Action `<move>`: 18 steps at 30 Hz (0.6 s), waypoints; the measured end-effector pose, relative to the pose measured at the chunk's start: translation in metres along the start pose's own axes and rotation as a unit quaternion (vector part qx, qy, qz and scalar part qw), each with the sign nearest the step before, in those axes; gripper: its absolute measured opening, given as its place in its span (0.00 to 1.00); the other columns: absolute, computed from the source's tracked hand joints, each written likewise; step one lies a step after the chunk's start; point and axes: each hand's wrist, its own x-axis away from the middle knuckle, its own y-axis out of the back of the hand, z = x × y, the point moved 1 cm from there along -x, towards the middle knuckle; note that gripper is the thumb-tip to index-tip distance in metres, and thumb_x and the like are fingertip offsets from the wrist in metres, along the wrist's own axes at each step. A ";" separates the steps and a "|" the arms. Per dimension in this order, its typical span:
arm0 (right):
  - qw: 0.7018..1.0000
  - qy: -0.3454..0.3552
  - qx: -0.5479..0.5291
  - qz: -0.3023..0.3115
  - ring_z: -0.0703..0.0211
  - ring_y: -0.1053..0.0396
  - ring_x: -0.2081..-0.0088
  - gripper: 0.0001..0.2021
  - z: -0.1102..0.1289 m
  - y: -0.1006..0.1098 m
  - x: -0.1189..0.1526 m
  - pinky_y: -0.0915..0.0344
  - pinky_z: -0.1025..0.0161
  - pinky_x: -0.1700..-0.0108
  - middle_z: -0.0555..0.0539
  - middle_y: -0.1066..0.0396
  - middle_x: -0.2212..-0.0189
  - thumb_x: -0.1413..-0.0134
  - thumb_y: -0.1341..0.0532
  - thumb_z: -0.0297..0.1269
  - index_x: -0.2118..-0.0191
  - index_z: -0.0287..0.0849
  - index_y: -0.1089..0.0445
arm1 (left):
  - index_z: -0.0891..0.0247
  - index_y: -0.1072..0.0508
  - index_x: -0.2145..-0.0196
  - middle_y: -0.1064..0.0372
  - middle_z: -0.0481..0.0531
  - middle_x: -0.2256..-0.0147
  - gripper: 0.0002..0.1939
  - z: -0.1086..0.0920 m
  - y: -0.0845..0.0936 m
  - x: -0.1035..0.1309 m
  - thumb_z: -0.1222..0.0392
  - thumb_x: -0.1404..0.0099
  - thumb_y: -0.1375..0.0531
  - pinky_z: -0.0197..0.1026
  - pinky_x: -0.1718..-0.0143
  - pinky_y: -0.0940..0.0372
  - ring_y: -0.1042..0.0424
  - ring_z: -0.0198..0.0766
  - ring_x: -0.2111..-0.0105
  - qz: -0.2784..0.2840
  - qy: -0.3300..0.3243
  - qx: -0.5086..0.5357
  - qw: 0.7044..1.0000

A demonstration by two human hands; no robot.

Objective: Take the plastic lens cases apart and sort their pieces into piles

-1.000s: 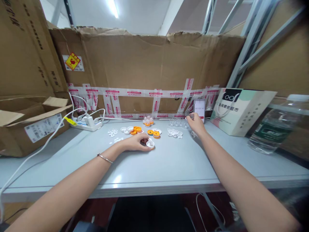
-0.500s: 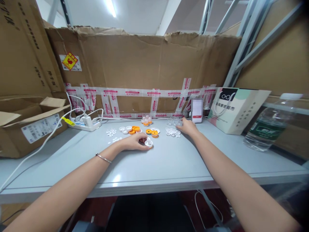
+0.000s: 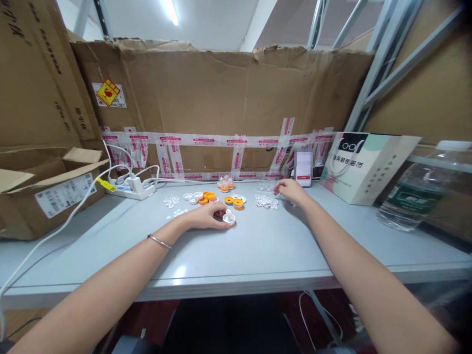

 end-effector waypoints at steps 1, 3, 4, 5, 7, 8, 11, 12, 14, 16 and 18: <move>1.000 0.001 0.002 0.002 0.63 0.31 0.68 0.14 0.000 -0.002 -0.001 0.41 0.71 0.68 0.51 0.26 0.75 0.60 0.50 0.25 0.73 0.41 0.28 | 0.63 0.34 0.66 0.41 0.48 0.69 0.21 0.000 0.000 0.000 0.42 0.47 0.43 0.34 0.71 0.47 0.41 0.34 0.70 -0.001 0.002 -0.001 1.000; 1.000 0.002 0.008 -0.002 0.62 0.31 0.67 0.14 -0.001 -0.005 -0.002 0.41 0.71 0.67 0.50 0.26 0.74 0.60 0.50 0.24 0.72 0.40 0.28 | 0.63 0.34 0.66 0.42 0.48 0.70 0.21 -0.001 0.000 0.001 0.42 0.47 0.43 0.34 0.71 0.47 0.42 0.34 0.70 -0.002 0.002 -0.003 1.000; 1.000 0.002 0.011 -0.004 0.62 0.31 0.67 0.14 -0.002 -0.007 -0.002 0.41 0.70 0.66 0.49 0.26 0.73 0.60 0.50 0.24 0.72 0.40 0.28 | 0.63 0.34 0.67 0.42 0.48 0.70 0.21 -0.001 0.000 0.001 0.42 0.47 0.44 0.34 0.71 0.47 0.42 0.34 0.70 -0.002 0.001 -0.004 1.000; 1.000 0.002 0.014 -0.007 0.61 0.31 0.66 0.14 -0.002 -0.008 -0.003 0.41 0.70 0.66 0.49 0.26 0.72 0.60 0.50 0.24 0.72 0.40 0.28 | 0.63 0.34 0.67 0.43 0.48 0.70 0.20 -0.001 0.000 0.001 0.42 0.47 0.44 0.34 0.71 0.47 0.42 0.34 0.70 -0.003 0.001 -0.006 1.000; 1.000 0.005 0.018 -0.012 0.60 0.32 0.66 0.13 -0.003 -0.008 -0.003 0.41 0.69 0.65 0.48 0.26 0.72 0.59 0.49 0.25 0.72 0.40 0.28 | 0.64 0.34 0.67 0.43 0.48 0.70 0.20 -0.002 0.001 0.001 0.42 0.47 0.44 0.35 0.71 0.47 0.42 0.34 0.70 -0.002 -0.002 -0.006 1.000; 1.000 0.007 0.019 -0.015 0.59 0.32 0.66 0.13 -0.003 -0.008 -0.003 0.41 0.68 0.65 0.47 0.26 0.72 0.59 0.49 0.25 0.73 0.40 0.28 | 0.64 0.34 0.67 0.43 0.48 0.70 0.20 -0.002 0.001 0.001 0.42 0.47 0.44 0.35 0.71 0.47 0.42 0.34 0.70 -0.001 -0.003 -0.006 1.000; 0.999 0.019 0.013 -0.035 0.59 0.33 0.67 0.12 0.006 -0.004 0.001 0.41 0.67 0.65 0.45 0.27 0.71 0.56 0.49 0.26 0.72 0.39 0.29 | 0.64 0.34 0.67 0.42 0.48 0.70 0.20 -0.003 0.002 0.002 0.43 0.46 0.44 0.35 0.70 0.47 0.42 0.33 0.70 -0.002 -0.006 -0.004 1.000; 0.999 0.025 0.010 -0.045 0.59 0.33 0.67 0.11 0.012 -0.002 0.004 0.42 0.67 0.65 0.46 0.27 0.70 0.55 0.49 0.27 0.71 0.39 0.29 | 0.64 0.34 0.67 0.42 0.48 0.70 0.20 -0.003 0.002 0.002 0.43 0.46 0.43 0.35 0.70 0.46 0.42 0.33 0.70 -0.002 -0.007 -0.003 1.000; 0.996 0.056 -0.011 -0.061 0.61 0.34 0.68 0.10 0.029 0.000 0.014 0.42 0.67 0.65 0.47 0.28 0.69 0.53 0.49 0.30 0.68 0.40 0.31 | 0.64 0.33 0.67 0.42 0.48 0.69 0.20 -0.003 0.002 0.002 0.43 0.47 0.43 0.35 0.70 0.46 0.41 0.33 0.70 -0.001 -0.011 -0.001 1.000; 0.988 0.130 -0.060 -0.057 0.64 0.36 0.69 0.08 0.053 -0.001 0.029 0.43 0.68 0.66 0.49 0.30 0.71 0.50 0.48 0.35 0.68 0.40 0.33 | 0.64 0.33 0.67 0.41 0.48 0.70 0.21 -0.003 0.001 0.002 0.43 0.48 0.42 0.34 0.70 0.46 0.41 0.33 0.70 0.001 -0.023 0.001 1.000; 0.967 0.229 -0.109 -0.004 0.65 0.39 0.72 0.11 0.077 -0.006 0.048 0.44 0.68 0.69 0.50 0.33 0.74 0.47 0.49 0.41 0.70 0.39 0.36 | 0.65 0.34 0.70 0.40 0.47 0.72 0.21 -0.003 -0.002 0.000 0.43 0.50 0.40 0.34 0.72 0.46 0.41 0.33 0.71 -0.009 -0.038 -0.003 0.999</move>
